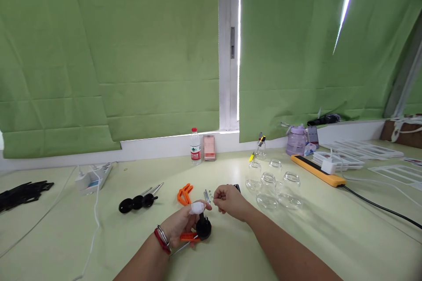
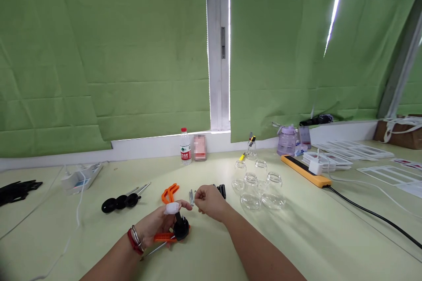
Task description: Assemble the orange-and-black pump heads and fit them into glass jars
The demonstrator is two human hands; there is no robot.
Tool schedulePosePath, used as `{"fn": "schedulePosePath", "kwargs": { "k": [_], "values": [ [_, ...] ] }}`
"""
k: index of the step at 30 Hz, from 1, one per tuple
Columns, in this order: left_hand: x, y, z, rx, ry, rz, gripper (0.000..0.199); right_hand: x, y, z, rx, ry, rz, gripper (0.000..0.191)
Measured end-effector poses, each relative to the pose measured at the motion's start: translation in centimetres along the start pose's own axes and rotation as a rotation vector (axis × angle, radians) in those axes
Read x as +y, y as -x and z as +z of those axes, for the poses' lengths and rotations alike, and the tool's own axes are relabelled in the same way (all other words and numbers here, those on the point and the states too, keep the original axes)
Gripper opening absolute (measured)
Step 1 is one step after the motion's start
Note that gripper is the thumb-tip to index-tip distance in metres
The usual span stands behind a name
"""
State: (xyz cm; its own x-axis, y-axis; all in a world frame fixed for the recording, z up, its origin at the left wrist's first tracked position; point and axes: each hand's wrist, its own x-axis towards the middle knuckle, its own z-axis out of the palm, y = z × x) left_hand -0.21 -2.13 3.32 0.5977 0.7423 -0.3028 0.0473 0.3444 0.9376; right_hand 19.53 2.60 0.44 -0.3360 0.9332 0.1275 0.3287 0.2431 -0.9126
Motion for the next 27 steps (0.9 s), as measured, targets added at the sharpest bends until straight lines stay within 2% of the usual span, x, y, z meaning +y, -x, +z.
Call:
{"fn": "schedulePosePath", "kwargs": {
  "k": [3, 7, 16, 27],
  "values": [
    [0.0, -0.2, 0.2, -0.001, -0.001, 0.014, 0.044, -1.2, 0.7, 0.4, -0.142, -0.305, -0.021, 0.018],
    [0.2, -0.2, 0.5, -0.024, -0.005, 0.040, 0.044, -1.7, 1.3, 0.9, -0.260, -0.387, -0.039, 0.025],
    [0.3, -0.1, 0.6, -0.047, -0.014, 0.070, 0.041, -2.1, 1.5, 1.3, -0.263, -0.370, -0.064, 0.012],
    [0.5, 0.0, 0.8, -0.048, -0.015, 0.060, 0.036, -2.3, 1.7, 0.9, -0.296, -0.370, -0.068, 0.021]
  ]
}}
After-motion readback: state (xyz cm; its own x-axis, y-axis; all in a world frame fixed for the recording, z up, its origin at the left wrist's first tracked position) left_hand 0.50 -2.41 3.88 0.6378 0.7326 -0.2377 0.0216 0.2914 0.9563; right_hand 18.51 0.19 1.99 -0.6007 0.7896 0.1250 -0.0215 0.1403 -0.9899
